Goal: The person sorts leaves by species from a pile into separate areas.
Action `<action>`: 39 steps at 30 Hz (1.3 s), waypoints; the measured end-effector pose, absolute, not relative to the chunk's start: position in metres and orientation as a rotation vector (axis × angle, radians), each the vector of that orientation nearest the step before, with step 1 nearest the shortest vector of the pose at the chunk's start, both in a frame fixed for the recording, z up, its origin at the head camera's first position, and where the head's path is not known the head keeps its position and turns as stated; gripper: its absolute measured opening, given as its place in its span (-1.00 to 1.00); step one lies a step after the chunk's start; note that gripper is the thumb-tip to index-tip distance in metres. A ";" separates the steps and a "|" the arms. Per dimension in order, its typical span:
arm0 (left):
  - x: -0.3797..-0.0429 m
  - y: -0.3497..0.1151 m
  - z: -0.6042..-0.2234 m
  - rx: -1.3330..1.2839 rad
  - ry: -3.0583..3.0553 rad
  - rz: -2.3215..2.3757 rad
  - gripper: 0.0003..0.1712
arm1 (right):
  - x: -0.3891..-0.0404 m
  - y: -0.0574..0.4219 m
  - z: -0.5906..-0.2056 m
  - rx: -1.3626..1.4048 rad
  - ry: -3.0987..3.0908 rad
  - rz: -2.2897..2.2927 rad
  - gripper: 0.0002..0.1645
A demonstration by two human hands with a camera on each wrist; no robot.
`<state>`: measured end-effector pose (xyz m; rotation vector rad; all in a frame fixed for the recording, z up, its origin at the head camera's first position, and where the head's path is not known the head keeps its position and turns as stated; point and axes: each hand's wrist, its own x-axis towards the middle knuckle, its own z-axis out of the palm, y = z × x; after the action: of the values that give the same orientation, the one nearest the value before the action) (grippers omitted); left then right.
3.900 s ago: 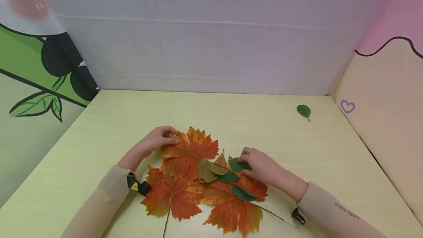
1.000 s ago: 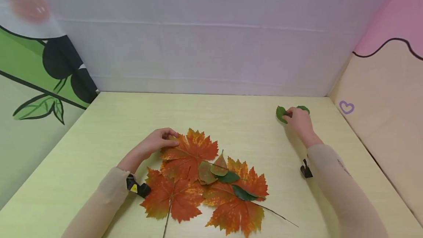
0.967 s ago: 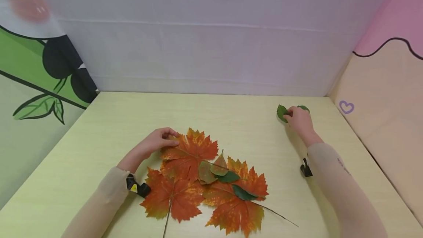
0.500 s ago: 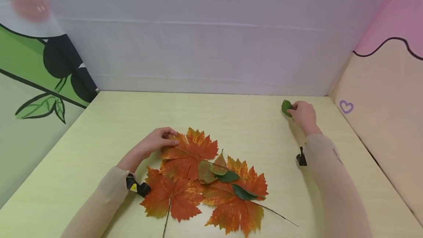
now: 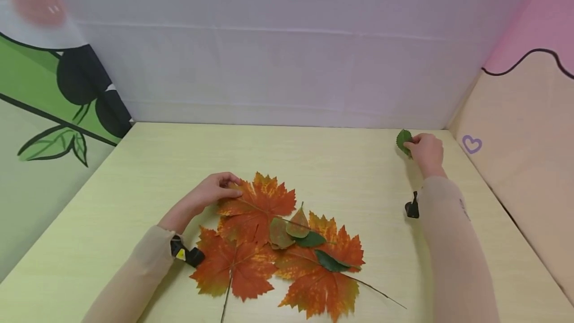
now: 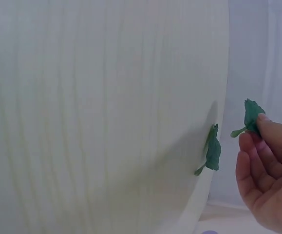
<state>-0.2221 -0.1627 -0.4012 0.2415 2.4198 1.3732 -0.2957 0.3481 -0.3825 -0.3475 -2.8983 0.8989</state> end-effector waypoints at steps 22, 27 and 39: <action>-0.229 -0.161 -0.405 0.208 2.424 1.395 -0.68 | -0.311 0.343 -0.398 -0.314 -3.000 0.776 -0.57; -0.230 -0.160 -0.407 0.200 2.430 1.385 -0.68 | -0.313 0.342 -0.404 -0.340 -3.019 0.704 -0.56; -0.229 -0.160 -0.406 0.212 2.425 1.390 -0.67 | -0.315 0.343 -0.405 -0.348 -3.023 0.658 -0.47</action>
<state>-0.2290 -0.1598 -0.4055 0.2124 2.4250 1.3895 -0.3150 0.3425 -0.4052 -0.3477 -3.0229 0.6581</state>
